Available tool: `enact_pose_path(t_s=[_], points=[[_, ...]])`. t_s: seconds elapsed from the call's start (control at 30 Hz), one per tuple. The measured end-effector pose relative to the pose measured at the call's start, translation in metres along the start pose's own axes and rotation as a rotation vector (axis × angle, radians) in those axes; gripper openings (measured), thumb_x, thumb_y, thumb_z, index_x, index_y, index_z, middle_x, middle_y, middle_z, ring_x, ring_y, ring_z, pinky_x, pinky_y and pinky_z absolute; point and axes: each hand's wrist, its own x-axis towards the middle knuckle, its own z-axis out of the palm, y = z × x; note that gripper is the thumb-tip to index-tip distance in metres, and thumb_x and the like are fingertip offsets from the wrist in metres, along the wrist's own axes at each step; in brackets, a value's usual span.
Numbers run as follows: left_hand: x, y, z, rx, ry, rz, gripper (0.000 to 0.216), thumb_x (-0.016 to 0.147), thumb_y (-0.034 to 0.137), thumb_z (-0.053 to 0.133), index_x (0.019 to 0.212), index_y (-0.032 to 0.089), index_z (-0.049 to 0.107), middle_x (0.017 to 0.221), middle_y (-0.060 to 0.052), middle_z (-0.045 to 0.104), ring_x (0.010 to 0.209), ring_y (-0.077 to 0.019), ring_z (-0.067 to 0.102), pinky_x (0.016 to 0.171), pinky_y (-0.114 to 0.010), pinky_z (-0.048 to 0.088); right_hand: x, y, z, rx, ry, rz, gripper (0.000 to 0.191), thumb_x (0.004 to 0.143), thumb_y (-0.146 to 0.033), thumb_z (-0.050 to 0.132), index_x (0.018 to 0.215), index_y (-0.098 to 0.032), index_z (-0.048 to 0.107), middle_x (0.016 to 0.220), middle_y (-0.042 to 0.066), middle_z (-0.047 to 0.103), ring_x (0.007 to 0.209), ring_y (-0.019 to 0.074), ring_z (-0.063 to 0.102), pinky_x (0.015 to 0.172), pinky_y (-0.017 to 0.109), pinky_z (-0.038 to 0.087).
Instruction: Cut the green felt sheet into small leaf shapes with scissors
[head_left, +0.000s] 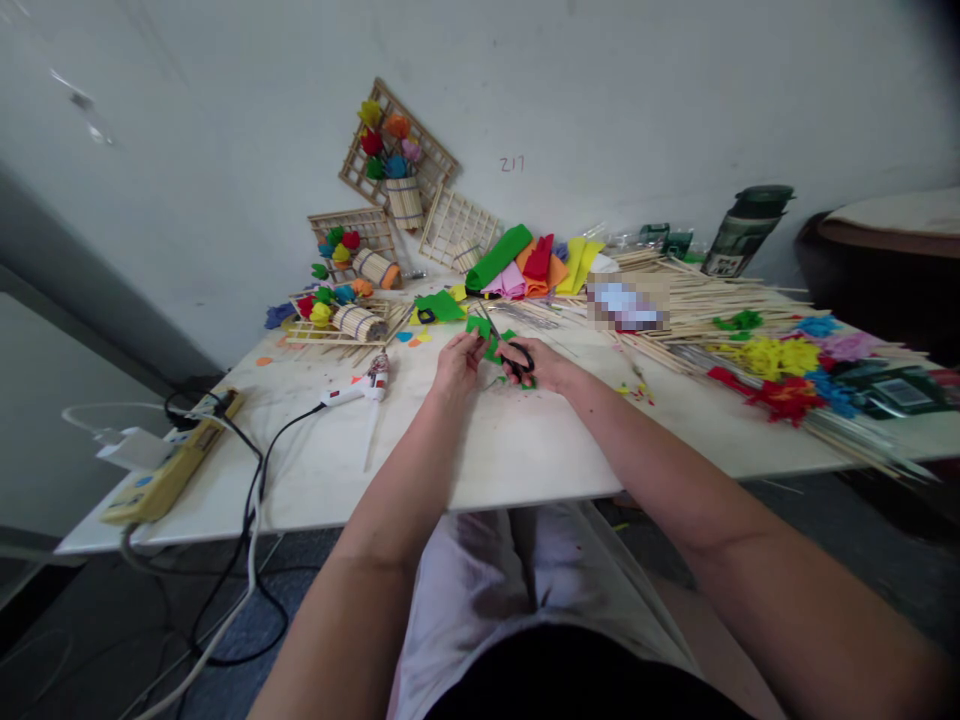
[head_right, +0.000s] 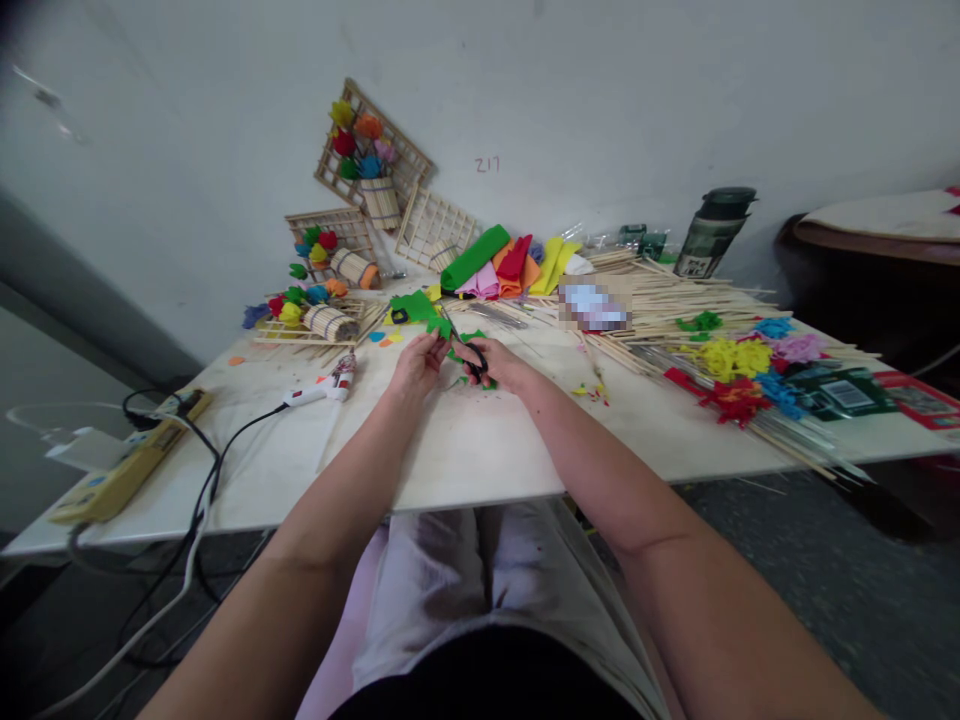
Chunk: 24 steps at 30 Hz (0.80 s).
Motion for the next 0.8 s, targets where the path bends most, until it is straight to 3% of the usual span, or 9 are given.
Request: enact_pose_path(t_s=[0.17,0.4,0.6,0.8], points=[[0.0021,-0.0016,-0.0020,-0.010,-0.001,-0.005,0.016,0.072,0.012,0.071,0.069,0.017,0.057,0.071,-0.002,0.069,0.086,-0.0157,0.071,0.091,-0.030,0.052,-0.0019,-0.0019,0.0012,0.001,0.001,0.001,0.020,0.090,-0.033,0.059,0.080,-0.016,0.058,0.053,-0.003,0.056,0.037,0.0073,0.050,0.028,0.016,0.027],[-0.0011,0.0015,-0.0001,-0.044,-0.002,-0.021,0.019,0.076,0.006,0.065,0.064,0.016,0.056,0.064,-0.001,0.068,0.075,-0.0127,0.070,0.090,-0.029,0.053,-0.0023,-0.0034,0.0021,-0.003,0.013,0.024,0.018,0.090,-0.030,0.058,0.080,-0.016,0.058,0.053,-0.003,0.055,0.036,0.0069,0.048,0.027,0.016,0.026],[-0.0015,0.0027,0.0004,-0.066,-0.002,-0.034,0.018,0.079,0.005,0.063,0.065,0.016,0.057,0.067,-0.003,0.069,0.088,-0.0163,0.071,0.098,-0.033,0.050,-0.0027,-0.0042,0.0025,-0.015,0.021,0.032,0.017,0.091,-0.029,0.057,0.080,-0.016,0.057,0.052,-0.003,0.054,0.036,0.0063,0.047,0.027,0.016,0.025],[-0.0036,0.0058,0.0015,-0.083,-0.005,-0.053,0.021,0.081,0.003,0.060,0.064,0.015,0.058,0.064,-0.001,0.068,0.070,-0.0113,0.069,0.095,-0.030,0.052,-0.0026,-0.0024,0.0006,-0.027,-0.008,0.010,0.019,0.088,-0.031,0.061,0.078,-0.016,0.056,0.052,-0.004,0.054,0.035,0.0062,0.047,0.027,0.016,0.024]])
